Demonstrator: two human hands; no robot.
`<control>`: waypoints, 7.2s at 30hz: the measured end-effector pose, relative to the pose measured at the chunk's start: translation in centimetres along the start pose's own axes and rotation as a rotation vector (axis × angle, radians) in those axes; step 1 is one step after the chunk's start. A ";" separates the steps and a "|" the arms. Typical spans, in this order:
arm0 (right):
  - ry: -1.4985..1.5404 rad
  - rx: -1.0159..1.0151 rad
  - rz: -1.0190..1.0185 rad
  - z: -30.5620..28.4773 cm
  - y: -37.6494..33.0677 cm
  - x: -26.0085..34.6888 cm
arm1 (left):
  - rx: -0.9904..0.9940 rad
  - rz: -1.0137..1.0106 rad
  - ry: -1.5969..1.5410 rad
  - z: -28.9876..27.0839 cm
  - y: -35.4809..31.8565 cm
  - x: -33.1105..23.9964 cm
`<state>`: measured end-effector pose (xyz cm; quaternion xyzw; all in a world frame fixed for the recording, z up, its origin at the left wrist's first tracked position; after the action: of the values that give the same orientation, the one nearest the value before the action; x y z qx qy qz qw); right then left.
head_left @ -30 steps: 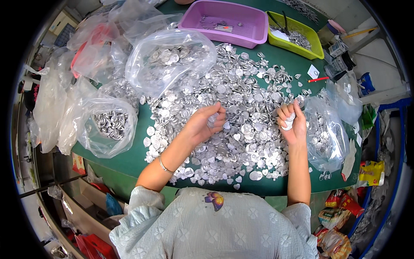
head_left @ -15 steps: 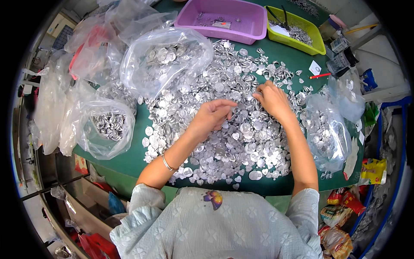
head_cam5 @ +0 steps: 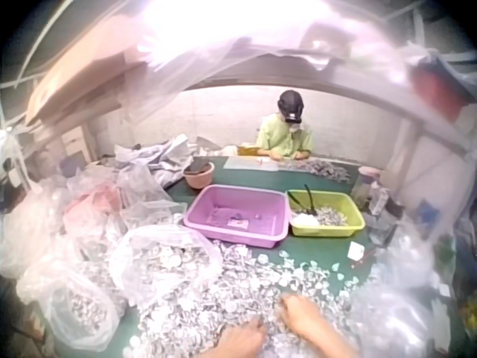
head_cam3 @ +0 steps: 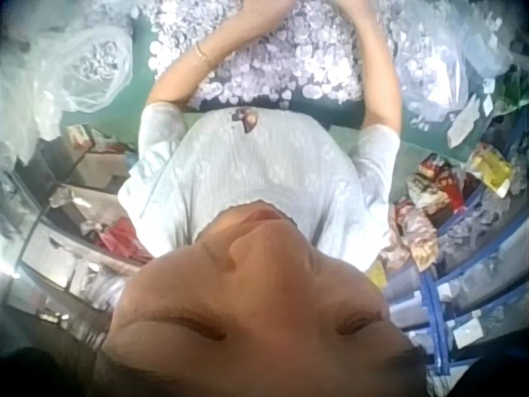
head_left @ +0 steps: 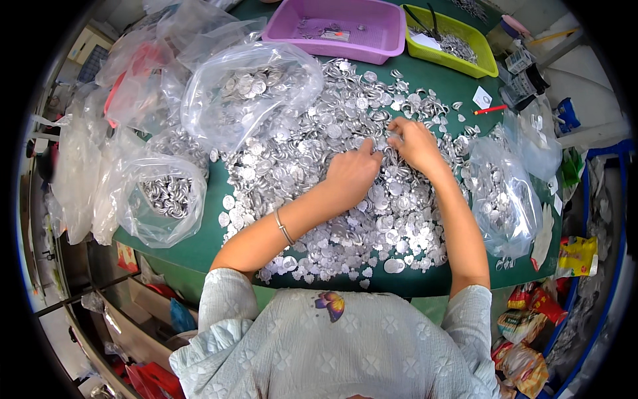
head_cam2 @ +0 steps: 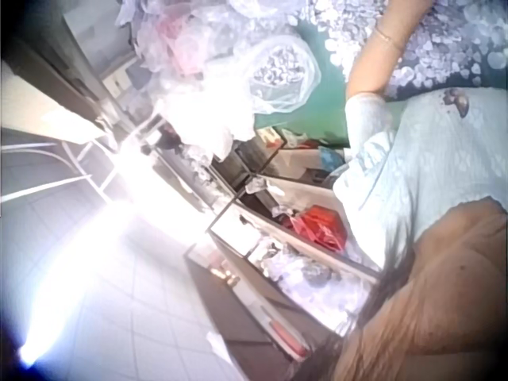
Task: The person sorts a large pile of small silver metal discs on a green table by hand, picking them up and placing them into clear plastic bags. The person repeatedly scoops and separates the discs, organizing them into different piles and bags throughout the clip.
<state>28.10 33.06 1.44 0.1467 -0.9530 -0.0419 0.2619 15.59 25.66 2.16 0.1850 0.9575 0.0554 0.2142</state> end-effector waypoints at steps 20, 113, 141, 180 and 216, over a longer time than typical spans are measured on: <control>1.271 -0.002 0.741 -4.2 -13.8 -2.1 | 0.022 0.111 0.147 0.2 -0.5 -2.2; 1.329 -0.431 0.644 -5.5 -17.4 -7.1 | -0.212 -0.427 -0.773 0.4 -9.4 -1.8; -0.205 -0.042 0.198 -5.7 -22.2 0.2 | 0.137 0.015 0.060 2.0 -8.4 -7.0; 0.021 0.081 -0.094 -2.8 -23.2 3.8 | 0.034 0.016 -0.117 2.2 -9.8 -8.2; 0.806 -0.716 0.152 -3.4 -21.1 6.0 | -0.113 -1.009 -2.195 6.7 -11.0 -11.1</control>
<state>30.42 11.09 3.98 -0.0163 -0.7112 -0.2850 0.6425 24.17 11.47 -1.60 -0.2705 0.2267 -0.1790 0.9184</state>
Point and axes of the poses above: each hand's wrist, its own y-axis towards the middle knuckle, its own z-axis out of the palm, x = y × z, the point moved 5 cm from there along y, towards the middle knuckle, and after that the axes turned 12 degrees about -x, right-handed, at the moved point
